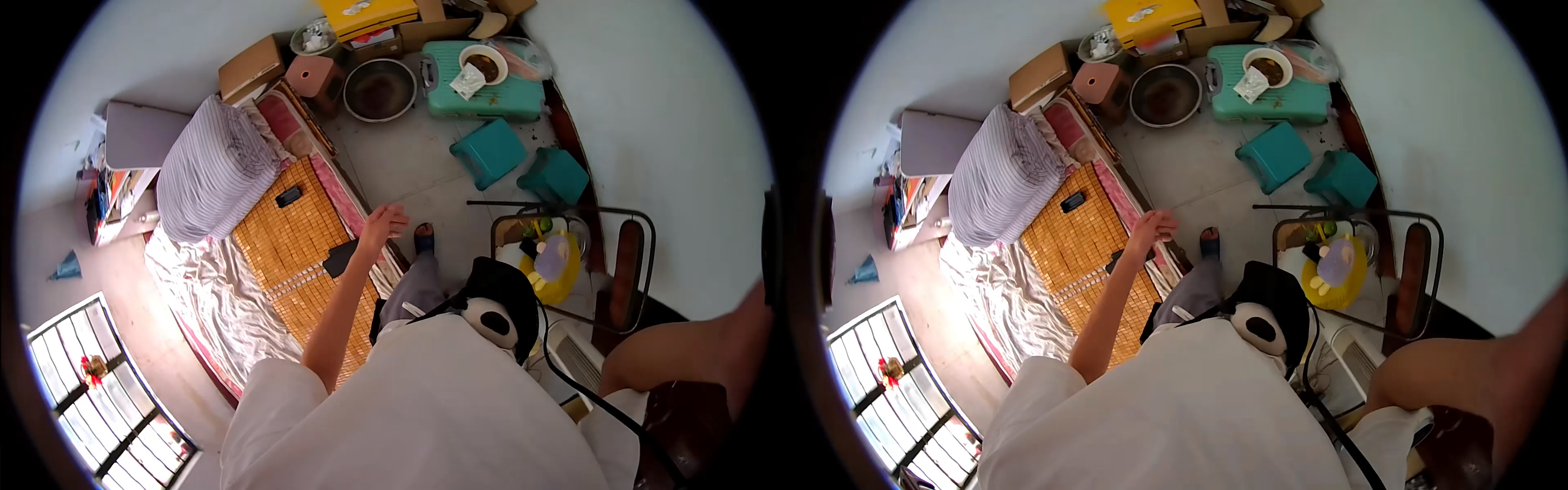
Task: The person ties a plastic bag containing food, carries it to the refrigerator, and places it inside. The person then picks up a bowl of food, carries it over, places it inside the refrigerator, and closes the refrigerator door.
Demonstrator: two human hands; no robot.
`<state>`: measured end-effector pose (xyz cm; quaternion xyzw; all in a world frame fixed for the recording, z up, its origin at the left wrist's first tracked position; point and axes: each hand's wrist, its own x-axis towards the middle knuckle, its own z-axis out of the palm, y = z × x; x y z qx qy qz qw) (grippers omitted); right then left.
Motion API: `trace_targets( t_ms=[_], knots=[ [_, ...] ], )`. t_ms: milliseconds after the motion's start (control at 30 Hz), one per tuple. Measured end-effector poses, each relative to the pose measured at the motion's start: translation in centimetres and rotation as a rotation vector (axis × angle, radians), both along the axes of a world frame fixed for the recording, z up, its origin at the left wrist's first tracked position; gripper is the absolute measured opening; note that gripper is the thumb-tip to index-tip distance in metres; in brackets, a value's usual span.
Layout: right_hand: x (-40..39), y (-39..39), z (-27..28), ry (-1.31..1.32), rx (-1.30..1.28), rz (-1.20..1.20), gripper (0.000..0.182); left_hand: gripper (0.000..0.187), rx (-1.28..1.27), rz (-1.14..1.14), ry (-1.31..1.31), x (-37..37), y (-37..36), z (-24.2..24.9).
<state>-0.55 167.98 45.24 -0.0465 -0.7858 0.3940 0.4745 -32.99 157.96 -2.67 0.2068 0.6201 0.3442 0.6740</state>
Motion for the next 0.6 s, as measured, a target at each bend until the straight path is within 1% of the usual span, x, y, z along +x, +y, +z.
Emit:
trace_targets(
  t_ms=[33, 67, 133, 233, 367, 433, 500, 600],
  knots=[
    [-2.5, -0.1, 0.5, -0.017, 0.128, -0.021, 0.056, 0.035, -0.022, 0.044, -0.010, -0.4, -0.4, -0.2],
    [-4.1, 0.3, 1.0, -0.026, 0.193, -0.008, 0.056, 0.035, -0.047, 0.089, -0.018, -0.9, -0.9, -0.6],
    [-6.4, 1.4, 0.7, -0.018, 0.233, 0.016, 0.056, 0.034, -0.049, 0.126, -0.031, -1.5, -2.2, -1.5],
    [-8.8, 3.3, 0.0, -0.007, 0.260, 0.062, 0.056, 0.034, -0.032, 0.187, -0.051, -2.8, -2.5, -1.9],
    [-11.8, 7.4, -1.4, 0.016, 0.257, 0.170, 0.055, 0.036, -0.052, 0.363, -0.048, -4.1, -2.8, -1.6],
    [-13.3, 10.1, -2.1, 0.042, 0.243, 0.236, 0.055, 0.037, -0.031, 0.334, -0.010, -4.9, -1.8, -1.4],
    [-15.0, 12.9, -3.0, 0.058, 0.237, 0.296, 0.054, 0.037, -0.011, 0.399, 0.002, -5.6, -0.9, -1.4],
    [-16.8, 16.9, -3.6, 0.075, 0.254, 0.382, 0.054, 0.037, -0.012, 0.457, 0.041, -6.6, 2.3, -0.6]
  ],
)
